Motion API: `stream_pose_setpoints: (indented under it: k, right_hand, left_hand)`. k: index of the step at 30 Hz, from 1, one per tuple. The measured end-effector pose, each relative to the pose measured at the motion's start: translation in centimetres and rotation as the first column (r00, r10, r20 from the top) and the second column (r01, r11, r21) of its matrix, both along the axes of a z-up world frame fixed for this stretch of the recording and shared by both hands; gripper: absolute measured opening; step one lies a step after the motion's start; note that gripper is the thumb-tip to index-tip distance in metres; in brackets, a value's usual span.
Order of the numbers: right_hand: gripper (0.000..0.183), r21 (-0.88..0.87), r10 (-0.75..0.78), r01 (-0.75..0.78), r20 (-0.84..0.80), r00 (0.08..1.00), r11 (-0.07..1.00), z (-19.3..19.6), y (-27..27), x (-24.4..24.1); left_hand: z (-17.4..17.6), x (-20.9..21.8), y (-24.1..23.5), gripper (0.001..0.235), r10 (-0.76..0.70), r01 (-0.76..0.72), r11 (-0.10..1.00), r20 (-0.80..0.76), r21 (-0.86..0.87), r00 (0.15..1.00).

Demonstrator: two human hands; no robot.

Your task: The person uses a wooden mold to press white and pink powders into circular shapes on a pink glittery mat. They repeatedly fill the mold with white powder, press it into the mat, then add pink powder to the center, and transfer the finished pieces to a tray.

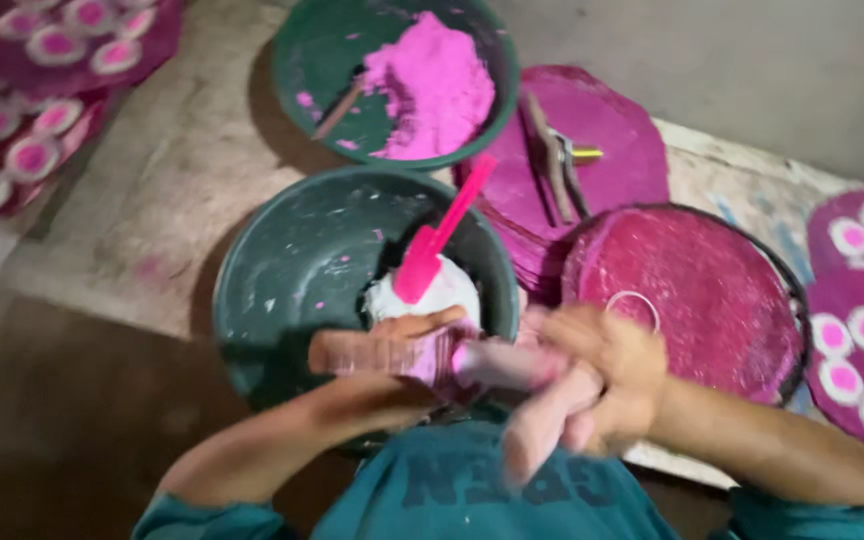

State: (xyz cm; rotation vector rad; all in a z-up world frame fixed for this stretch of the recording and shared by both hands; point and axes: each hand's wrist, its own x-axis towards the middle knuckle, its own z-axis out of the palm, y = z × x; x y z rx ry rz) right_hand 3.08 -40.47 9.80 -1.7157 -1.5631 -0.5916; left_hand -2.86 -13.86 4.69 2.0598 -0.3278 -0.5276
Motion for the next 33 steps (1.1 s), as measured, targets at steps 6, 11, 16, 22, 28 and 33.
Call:
stream_pose_setpoints:
  k: [6, 11, 16, 22, 28, 33]
  right_hand:
    - [0.057, 0.009, -0.029, 0.029, -0.042, 0.999, 1.000, -1.3, -1.3, -4.2]
    - [0.067, 0.007, -0.146, 0.156, -0.326, 0.934, 0.988, -2.6, -4.8, -4.4]
    - [0.105, 0.115, 0.177, -0.211, -0.935, 0.307, 0.971, -3.1, -14.6, -2.4]
    - [0.087, 0.048, 0.033, -0.130, -0.992, -0.120, 0.990, -12.0, -28.8, -4.8]
    - [0.082, -0.275, -0.248, 0.477, -0.961, -0.119, 0.835, -20.7, -42.2, -9.1]
    - [0.077, 0.090, 0.022, 0.489, -0.990, 0.143, 0.868, -19.9, -45.5, -9.8]
  left_hand:
    - [-2.5, 0.5, -3.3, 0.066, -0.331, 0.255, 0.944, 0.584, 0.211, 0.741]
    - [-3.1, 1.6, -6.0, 0.053, -0.343, 0.448, 0.872, 0.407, -0.196, 0.847]
    - [0.5, 5.4, -12.0, 0.047, -0.285, 0.378, 0.883, 0.323, -0.277, 0.903]
    - [-0.8, 9.5, -24.2, 0.051, -0.038, 0.038, 0.999, 0.455, 0.011, 0.889]
    - [-11.7, 15.3, -29.8, 0.045, 0.009, -0.159, 0.918, 0.382, 0.364, 0.924]
    - [-17.5, 15.6, -31.9, 0.036, 0.091, -0.379, 0.791, 0.520, 0.480, 0.849]
